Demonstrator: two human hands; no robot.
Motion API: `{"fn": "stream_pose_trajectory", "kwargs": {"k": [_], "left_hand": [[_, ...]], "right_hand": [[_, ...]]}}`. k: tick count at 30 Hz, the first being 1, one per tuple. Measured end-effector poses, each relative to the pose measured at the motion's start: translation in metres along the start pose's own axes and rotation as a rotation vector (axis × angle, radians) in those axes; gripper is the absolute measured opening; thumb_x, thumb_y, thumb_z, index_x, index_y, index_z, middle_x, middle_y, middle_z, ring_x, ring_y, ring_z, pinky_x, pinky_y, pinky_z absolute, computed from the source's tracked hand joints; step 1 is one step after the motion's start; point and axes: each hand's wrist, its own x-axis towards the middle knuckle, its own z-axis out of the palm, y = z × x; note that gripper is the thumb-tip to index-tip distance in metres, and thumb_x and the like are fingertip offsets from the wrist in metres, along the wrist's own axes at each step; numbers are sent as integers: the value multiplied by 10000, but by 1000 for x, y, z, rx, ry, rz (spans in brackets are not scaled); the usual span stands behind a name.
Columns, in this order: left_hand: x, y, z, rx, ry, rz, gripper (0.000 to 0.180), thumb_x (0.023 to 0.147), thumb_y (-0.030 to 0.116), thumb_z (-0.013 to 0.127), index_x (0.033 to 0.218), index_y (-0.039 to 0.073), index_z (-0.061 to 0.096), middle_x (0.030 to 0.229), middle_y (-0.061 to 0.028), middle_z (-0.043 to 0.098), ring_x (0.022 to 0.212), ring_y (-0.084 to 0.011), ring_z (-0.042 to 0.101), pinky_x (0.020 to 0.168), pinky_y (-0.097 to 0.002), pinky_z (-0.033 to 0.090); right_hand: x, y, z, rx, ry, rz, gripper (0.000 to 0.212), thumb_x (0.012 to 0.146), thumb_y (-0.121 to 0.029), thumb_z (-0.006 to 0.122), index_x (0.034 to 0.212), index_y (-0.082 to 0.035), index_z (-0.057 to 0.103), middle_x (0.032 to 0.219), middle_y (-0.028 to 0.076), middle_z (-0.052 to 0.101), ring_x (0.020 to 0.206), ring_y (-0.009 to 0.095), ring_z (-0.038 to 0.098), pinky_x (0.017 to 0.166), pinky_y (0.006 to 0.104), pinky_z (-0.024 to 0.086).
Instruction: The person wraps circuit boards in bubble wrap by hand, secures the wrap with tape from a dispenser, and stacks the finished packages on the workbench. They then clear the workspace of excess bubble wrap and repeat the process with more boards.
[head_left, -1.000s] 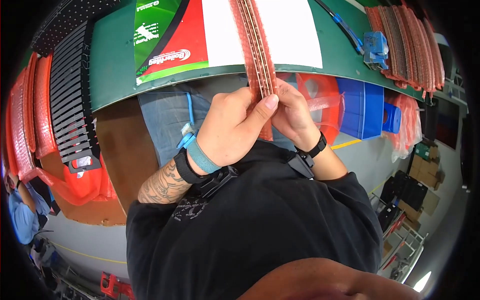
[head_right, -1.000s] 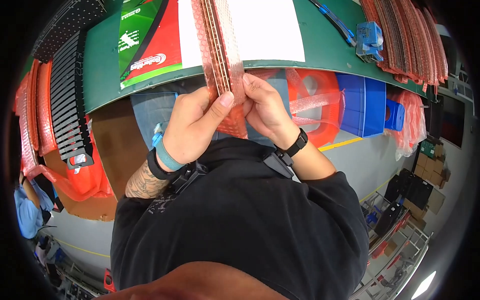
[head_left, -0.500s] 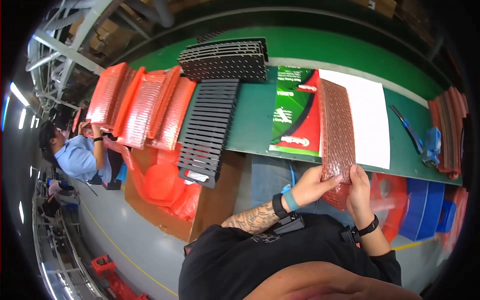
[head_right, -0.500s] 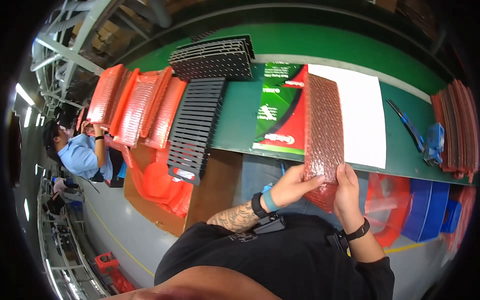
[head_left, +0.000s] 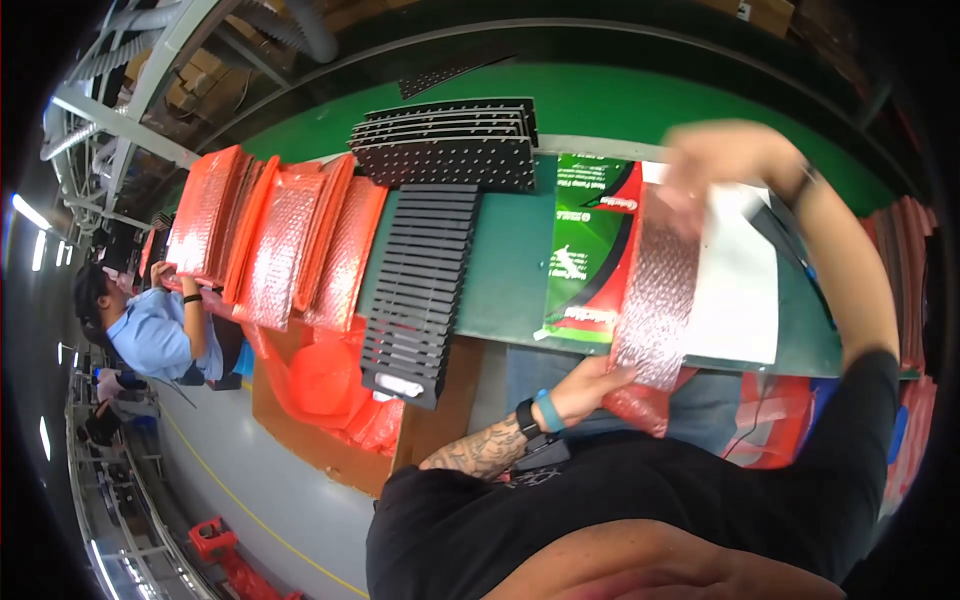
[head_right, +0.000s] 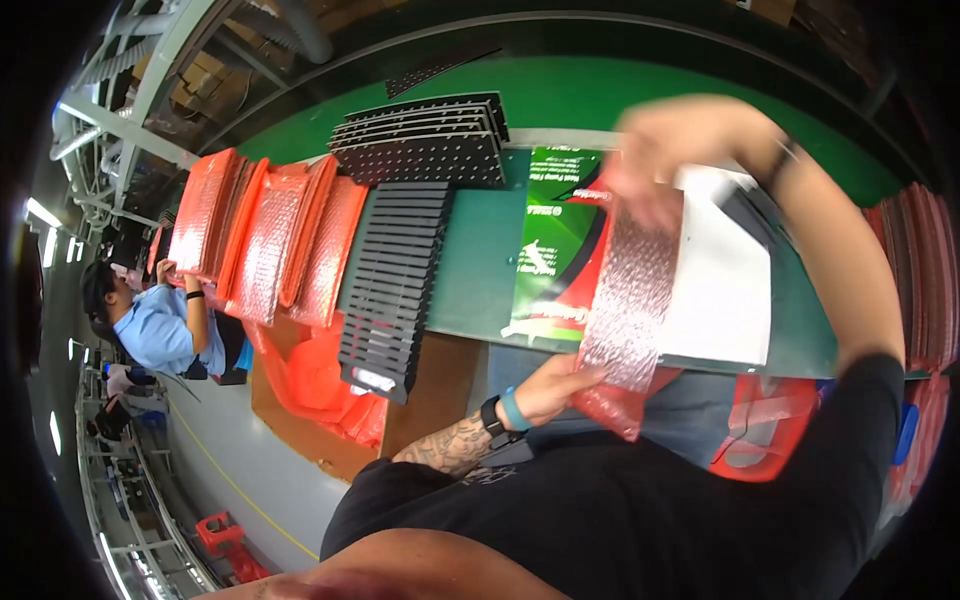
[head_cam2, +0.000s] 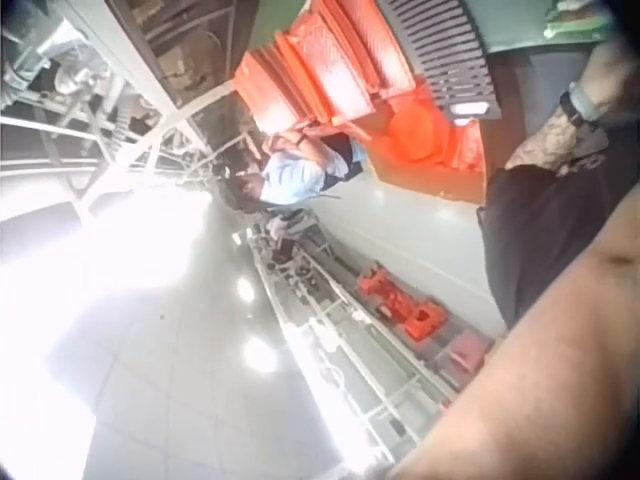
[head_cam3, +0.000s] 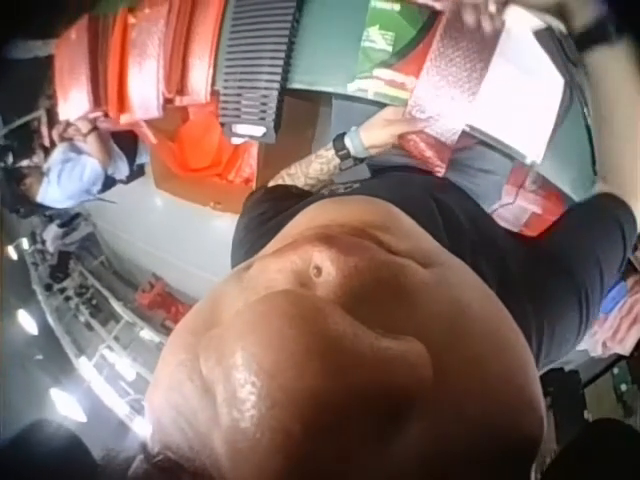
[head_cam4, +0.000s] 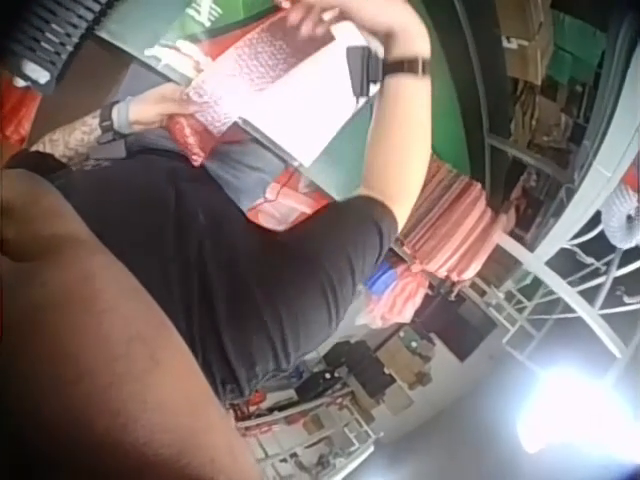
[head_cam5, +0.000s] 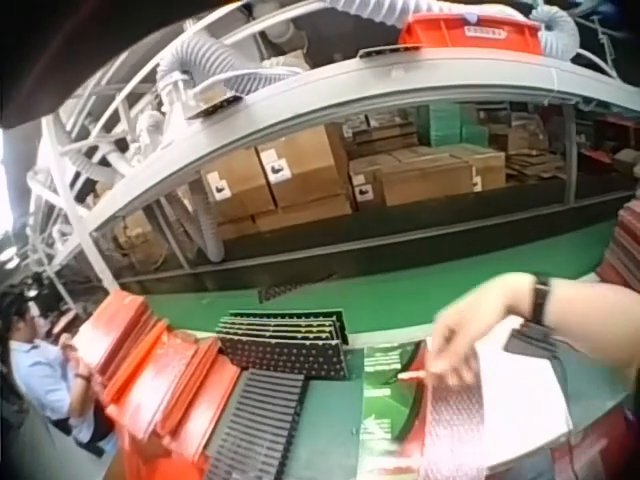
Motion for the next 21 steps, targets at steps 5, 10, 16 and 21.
{"fn": "stream_pose_trajectory", "kwargs": {"k": [5, 10, 16, 21], "left_hand": [[-2, 4, -10, 95, 10, -133, 338, 1054, 190, 570, 1325, -9, 599, 1221, -54, 679, 1143, -122, 606, 1015, -311, 477], [-8, 2, -26, 160, -1, -293, 332, 1053, 204, 580, 1304, -11, 613, 1133, -20, 680, 1066, -92, 580, 953, -287, 481], [-1, 12, -28, 327, -66, -186, 308, 1049, 209, 594, 1228, -38, 641, 1073, 5, 667, 1013, -80, 552, 917, -275, 476], [0, 21, -20, 205, -65, -119, 295, 1049, 199, 591, 1213, -38, 653, 1114, -5, 675, 1032, -78, 559, 939, -274, 470]], "right_hand": [[197, 26, -203, -736, 491, 273, 583, 989, -499, 585, 1382, -69, 589, 1272, 103, 660, 1162, 296, 620, 955, 480, 507], [331, 48, -266, -773, 937, 149, 735, 1007, -595, 454, 1574, -137, 358, 1644, 112, 307, 1521, 359, 258, 1238, 534, 195], [334, 71, -273, -996, 646, 202, 775, 1009, -615, 404, 1585, -106, 308, 1655, 139, 257, 1529, 359, 224, 1239, 539, 182], [179, 90, -194, -984, 577, 398, 689, 838, -408, 757, 1370, -21, 554, 1409, 209, 560, 1317, 366, 514, 1102, 475, 411]]}}
